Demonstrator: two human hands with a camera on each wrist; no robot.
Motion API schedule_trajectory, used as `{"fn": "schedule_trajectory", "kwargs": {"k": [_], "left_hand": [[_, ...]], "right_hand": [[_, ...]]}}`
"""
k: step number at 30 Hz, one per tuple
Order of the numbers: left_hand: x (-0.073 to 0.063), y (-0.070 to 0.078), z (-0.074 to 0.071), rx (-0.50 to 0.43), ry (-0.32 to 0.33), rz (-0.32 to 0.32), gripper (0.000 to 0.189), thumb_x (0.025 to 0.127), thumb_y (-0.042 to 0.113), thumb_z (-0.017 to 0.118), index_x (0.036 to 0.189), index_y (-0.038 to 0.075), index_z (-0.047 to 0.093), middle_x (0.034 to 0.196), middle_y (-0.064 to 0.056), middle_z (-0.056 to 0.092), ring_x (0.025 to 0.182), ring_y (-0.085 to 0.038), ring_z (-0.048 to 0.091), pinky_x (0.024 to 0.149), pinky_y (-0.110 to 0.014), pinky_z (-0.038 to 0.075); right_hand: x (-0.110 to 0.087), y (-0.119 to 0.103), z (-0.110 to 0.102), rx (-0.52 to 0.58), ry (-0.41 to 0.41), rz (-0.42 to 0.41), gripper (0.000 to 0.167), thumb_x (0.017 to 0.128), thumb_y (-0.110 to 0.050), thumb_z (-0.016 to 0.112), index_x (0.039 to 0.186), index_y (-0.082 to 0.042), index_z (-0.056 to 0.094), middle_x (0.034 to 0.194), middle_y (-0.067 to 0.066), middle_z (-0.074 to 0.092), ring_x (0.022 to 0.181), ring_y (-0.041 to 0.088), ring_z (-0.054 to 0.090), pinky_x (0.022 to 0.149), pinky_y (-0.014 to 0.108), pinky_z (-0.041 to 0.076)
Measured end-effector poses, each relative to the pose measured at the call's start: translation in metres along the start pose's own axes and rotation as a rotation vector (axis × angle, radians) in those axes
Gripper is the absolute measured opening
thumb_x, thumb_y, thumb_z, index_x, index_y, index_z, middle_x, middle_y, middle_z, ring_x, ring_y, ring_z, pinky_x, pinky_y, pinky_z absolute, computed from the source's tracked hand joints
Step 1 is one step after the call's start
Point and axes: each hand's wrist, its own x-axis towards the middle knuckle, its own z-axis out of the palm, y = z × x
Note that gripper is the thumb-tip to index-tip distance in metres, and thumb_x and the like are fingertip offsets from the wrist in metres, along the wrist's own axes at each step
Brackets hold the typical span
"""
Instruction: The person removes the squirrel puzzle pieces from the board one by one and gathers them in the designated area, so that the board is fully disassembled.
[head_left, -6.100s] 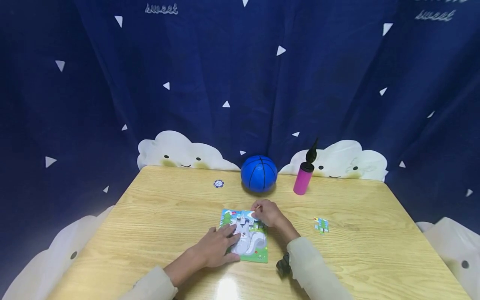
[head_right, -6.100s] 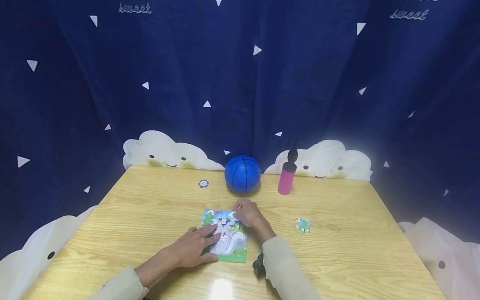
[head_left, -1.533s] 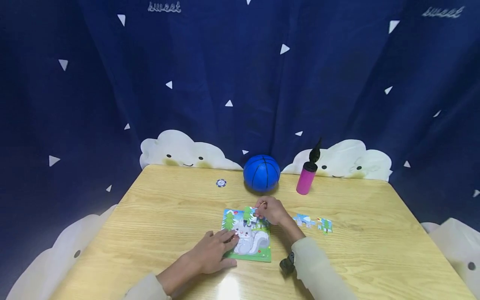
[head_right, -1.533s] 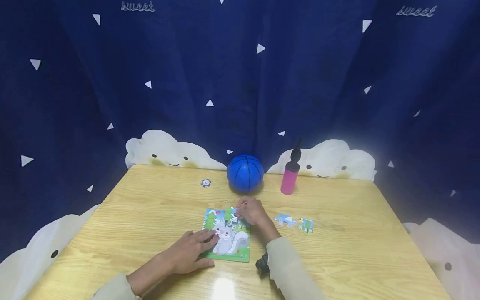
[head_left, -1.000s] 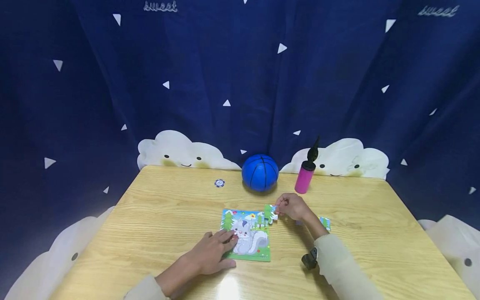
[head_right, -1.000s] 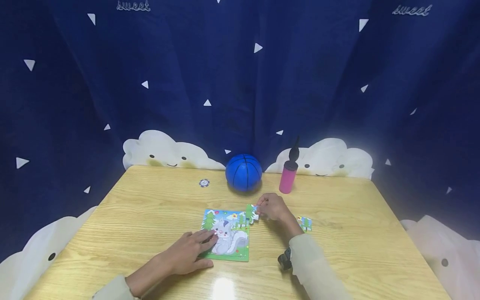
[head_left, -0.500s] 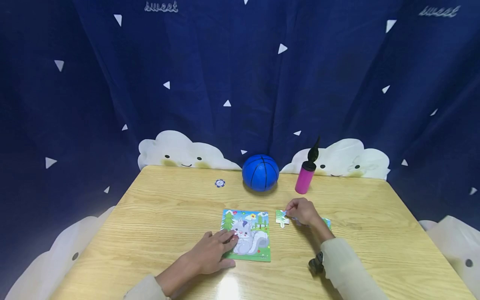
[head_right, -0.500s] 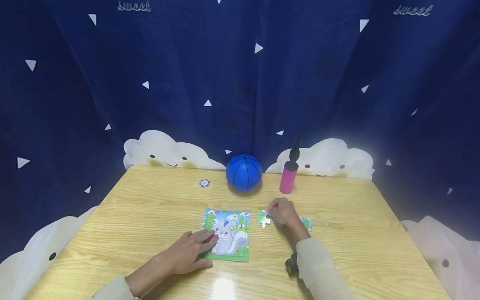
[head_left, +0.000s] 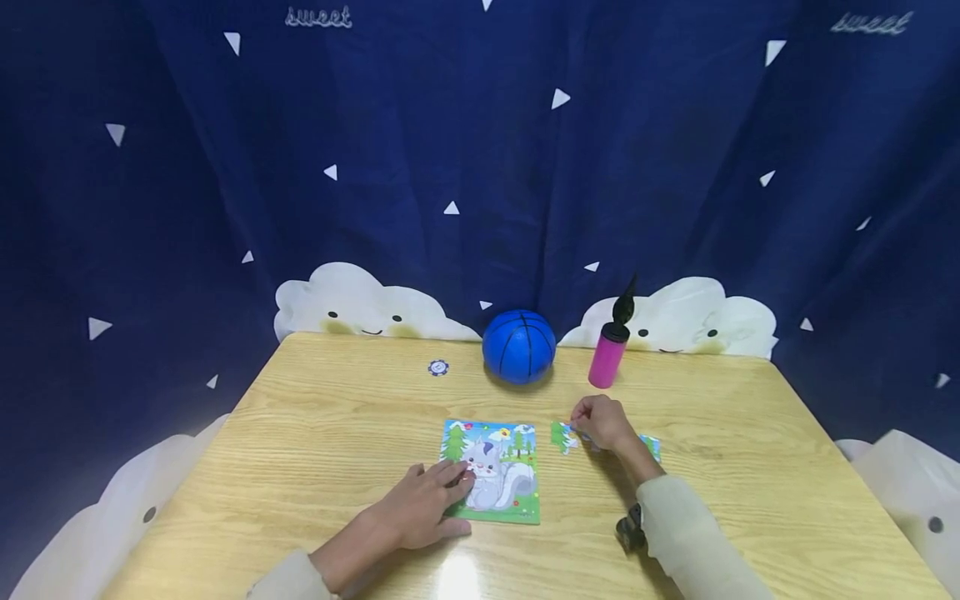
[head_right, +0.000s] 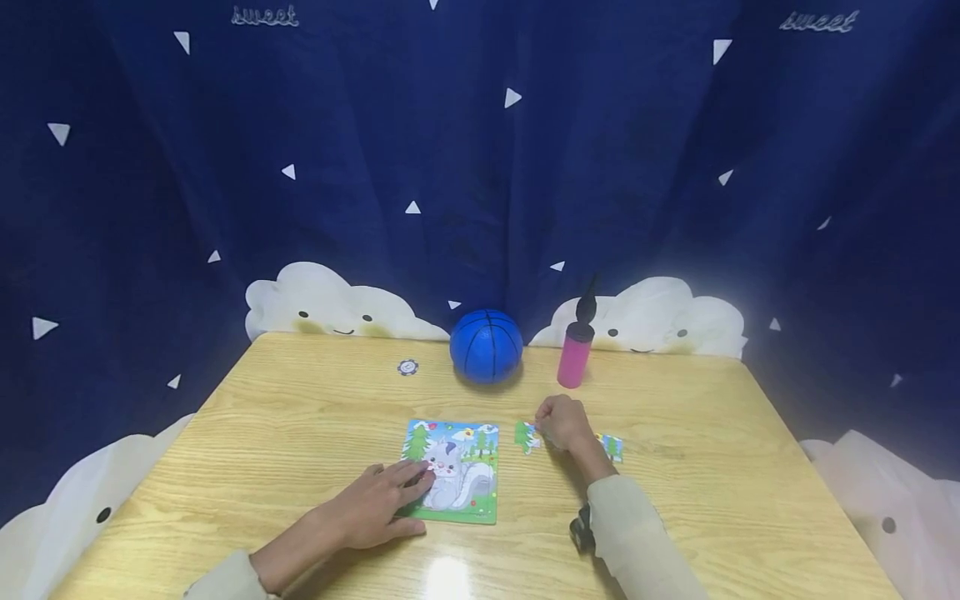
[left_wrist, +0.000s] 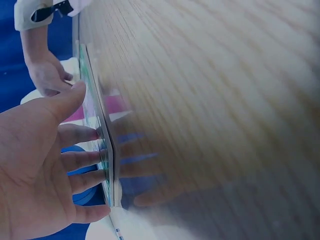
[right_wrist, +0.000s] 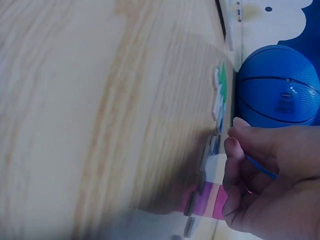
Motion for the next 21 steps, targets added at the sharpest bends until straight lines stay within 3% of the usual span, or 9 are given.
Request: {"fn": "schedule_trajectory", "kwargs": {"k": [10, 21], "left_hand": [[0.0, 0.001, -0.004, -0.034, 0.003, 0.022, 0.068, 0.091, 0.056, 0.048, 0.143, 0.013, 0.043, 0.151, -0.013, 0.037, 0.139, -0.036, 0.034, 0.105, -0.061, 0.034], [0.007, 0.016, -0.006, -0.07, -0.034, 0.048, 0.067, 0.091, 0.058, 0.047, 0.144, 0.018, 0.042, 0.154, -0.009, 0.033, 0.142, -0.031, 0.03, 0.108, -0.059, 0.033]], "right_hand": [[-0.005, -0.015, 0.003, 0.043, 0.01, -0.077, 0.005, 0.083, -0.009, 0.069, 0.079, -0.006, 0.068, 0.069, 0.0, 0.062, 0.062, 0.01, 0.049, 0.055, 0.022, 0.041], [-0.021, -0.038, 0.018, 0.13, -0.136, -0.174, 0.004, 0.083, -0.009, 0.07, 0.081, -0.006, 0.068, 0.067, -0.001, 0.06, 0.06, 0.007, 0.049, 0.053, 0.02, 0.04]]}}
